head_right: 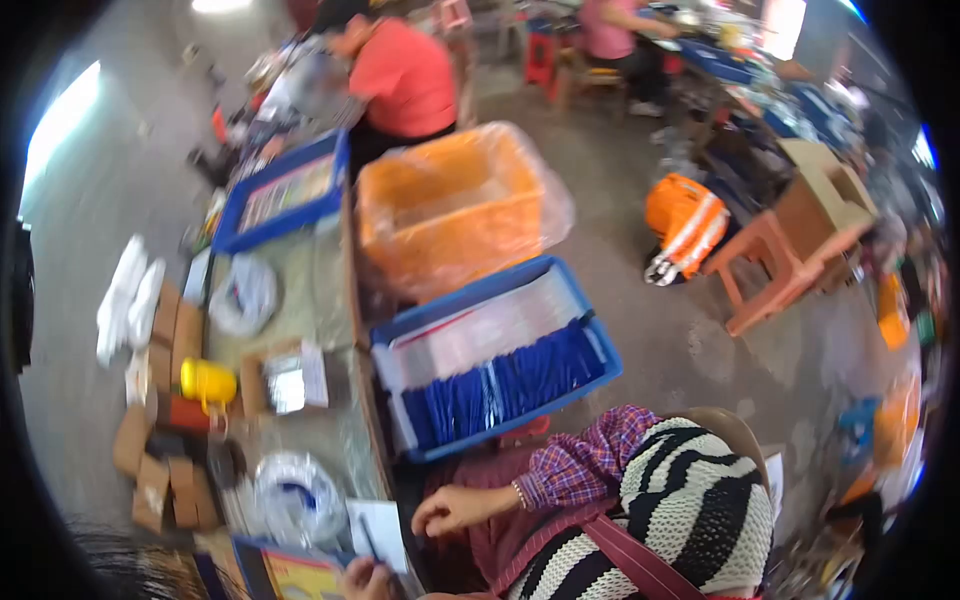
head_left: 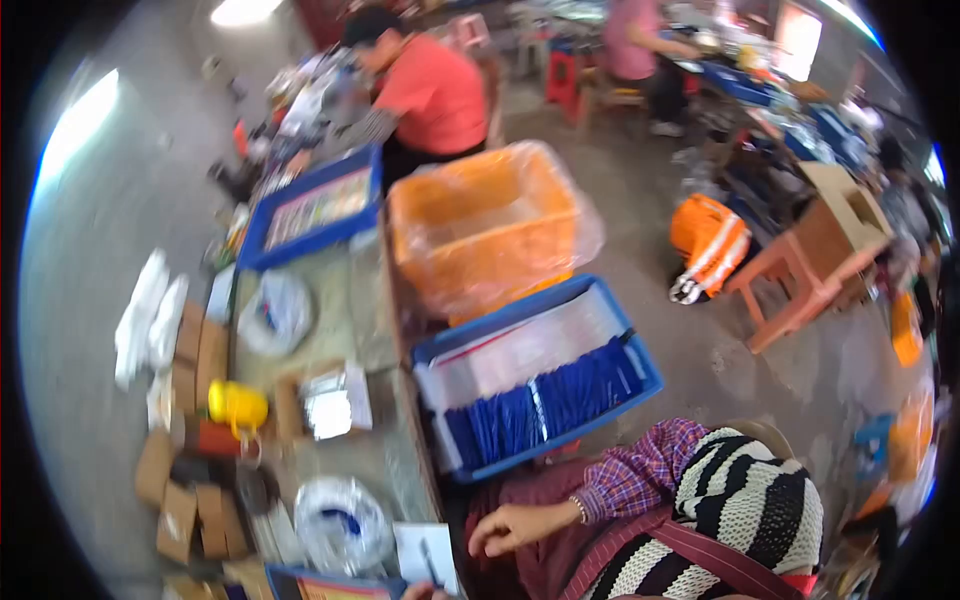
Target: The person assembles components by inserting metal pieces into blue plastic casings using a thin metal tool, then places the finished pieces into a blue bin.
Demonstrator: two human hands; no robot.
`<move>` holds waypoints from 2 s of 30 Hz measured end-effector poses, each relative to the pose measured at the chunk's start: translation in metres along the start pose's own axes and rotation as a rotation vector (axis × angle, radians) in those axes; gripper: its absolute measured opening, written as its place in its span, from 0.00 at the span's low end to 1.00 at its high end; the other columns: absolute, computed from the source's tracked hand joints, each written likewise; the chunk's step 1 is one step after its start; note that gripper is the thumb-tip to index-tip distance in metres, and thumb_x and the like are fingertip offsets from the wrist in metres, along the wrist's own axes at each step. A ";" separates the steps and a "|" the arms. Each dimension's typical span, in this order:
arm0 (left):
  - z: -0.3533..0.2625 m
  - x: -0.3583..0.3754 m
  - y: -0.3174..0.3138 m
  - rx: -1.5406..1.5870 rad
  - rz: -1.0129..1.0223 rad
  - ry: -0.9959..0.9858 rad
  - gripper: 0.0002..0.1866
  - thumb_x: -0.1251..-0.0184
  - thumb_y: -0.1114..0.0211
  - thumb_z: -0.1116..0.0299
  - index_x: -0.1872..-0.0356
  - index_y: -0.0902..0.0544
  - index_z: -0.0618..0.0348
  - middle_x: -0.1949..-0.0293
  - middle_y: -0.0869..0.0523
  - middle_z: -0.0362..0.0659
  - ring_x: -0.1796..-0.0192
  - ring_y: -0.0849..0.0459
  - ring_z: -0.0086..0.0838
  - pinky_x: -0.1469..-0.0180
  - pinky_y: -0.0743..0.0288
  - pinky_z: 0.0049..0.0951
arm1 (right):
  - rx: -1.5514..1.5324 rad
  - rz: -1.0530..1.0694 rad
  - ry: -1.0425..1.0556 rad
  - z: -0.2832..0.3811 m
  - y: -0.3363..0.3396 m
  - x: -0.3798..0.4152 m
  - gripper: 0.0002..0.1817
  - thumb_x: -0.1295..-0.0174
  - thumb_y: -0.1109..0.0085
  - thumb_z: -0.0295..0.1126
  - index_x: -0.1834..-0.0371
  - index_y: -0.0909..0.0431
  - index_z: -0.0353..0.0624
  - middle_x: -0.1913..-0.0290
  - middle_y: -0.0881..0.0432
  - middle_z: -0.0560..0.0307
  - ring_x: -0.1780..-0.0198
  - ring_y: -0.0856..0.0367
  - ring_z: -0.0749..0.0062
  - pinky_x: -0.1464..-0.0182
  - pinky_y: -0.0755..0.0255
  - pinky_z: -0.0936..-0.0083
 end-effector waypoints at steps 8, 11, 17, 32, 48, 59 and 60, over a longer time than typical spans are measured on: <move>-0.012 -0.019 -0.057 0.273 0.079 -0.036 0.11 0.43 0.30 0.70 0.61 0.17 0.63 0.71 0.18 0.32 0.68 0.25 0.13 0.66 0.31 0.17 | -0.234 0.067 -0.331 0.018 -0.007 0.001 0.12 0.36 0.44 0.29 0.51 0.20 0.37 0.61 0.23 0.62 0.63 0.22 0.81 0.60 0.26 0.83; -0.001 -0.020 -0.060 0.315 0.094 -0.023 0.12 0.43 0.31 0.69 0.60 0.17 0.64 0.75 0.21 0.33 0.73 0.30 0.13 0.70 0.34 0.17 | -0.337 0.071 -0.381 0.010 -0.011 0.001 0.11 0.37 0.43 0.29 0.55 0.20 0.36 0.60 0.22 0.62 0.64 0.22 0.80 0.61 0.26 0.83; -0.049 -0.042 0.025 -0.228 -0.183 -0.213 0.08 0.43 0.34 0.71 0.62 0.15 0.59 0.71 0.14 0.43 0.79 0.22 0.25 0.74 0.29 0.24 | -0.471 -0.008 -0.525 -0.017 -0.001 0.005 0.09 0.35 0.43 0.32 0.58 0.21 0.38 0.63 0.21 0.61 0.64 0.21 0.79 0.61 0.25 0.81; -0.029 -0.148 0.087 -0.804 -0.437 -0.242 0.08 0.55 0.35 0.77 0.70 0.17 0.61 0.71 0.19 0.50 0.67 0.19 0.47 0.66 0.27 0.40 | -0.581 -0.009 -0.648 -0.037 0.007 0.010 0.11 0.33 0.48 0.33 0.58 0.23 0.36 0.68 0.19 0.59 0.66 0.19 0.76 0.62 0.24 0.79; -0.027 -0.133 0.114 -0.431 -0.586 -0.278 0.04 0.50 0.33 0.75 0.71 0.15 0.59 0.79 0.17 0.42 0.80 0.23 0.22 0.75 0.31 0.23 | -0.584 0.044 -0.656 -0.039 0.004 0.017 0.12 0.33 0.49 0.30 0.54 0.24 0.32 0.71 0.22 0.62 0.70 0.22 0.81 0.64 0.24 0.80; -0.011 -0.134 0.123 -0.261 -0.587 -0.185 0.06 0.47 0.34 0.76 0.67 0.13 0.59 0.81 0.17 0.37 0.80 0.29 0.13 0.76 0.35 0.18 | -0.573 0.068 -0.691 -0.045 -0.006 0.025 0.12 0.33 0.48 0.31 0.54 0.23 0.33 0.71 0.21 0.62 0.69 0.21 0.80 0.63 0.25 0.81; -0.014 -0.134 0.123 -0.226 -0.576 -0.183 0.06 0.46 0.34 0.76 0.67 0.13 0.60 0.80 0.16 0.37 0.80 0.29 0.13 0.77 0.36 0.17 | -0.574 0.055 -0.699 -0.044 -0.005 0.026 0.12 0.32 0.48 0.32 0.54 0.23 0.33 0.71 0.21 0.62 0.69 0.21 0.80 0.63 0.25 0.81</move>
Point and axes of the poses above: each hand's wrist, its own x-axis away from the middle knuckle, its own y-axis out of the back of the hand, z = x × y, the point moved 10 cm from there along -x, towards the middle knuckle
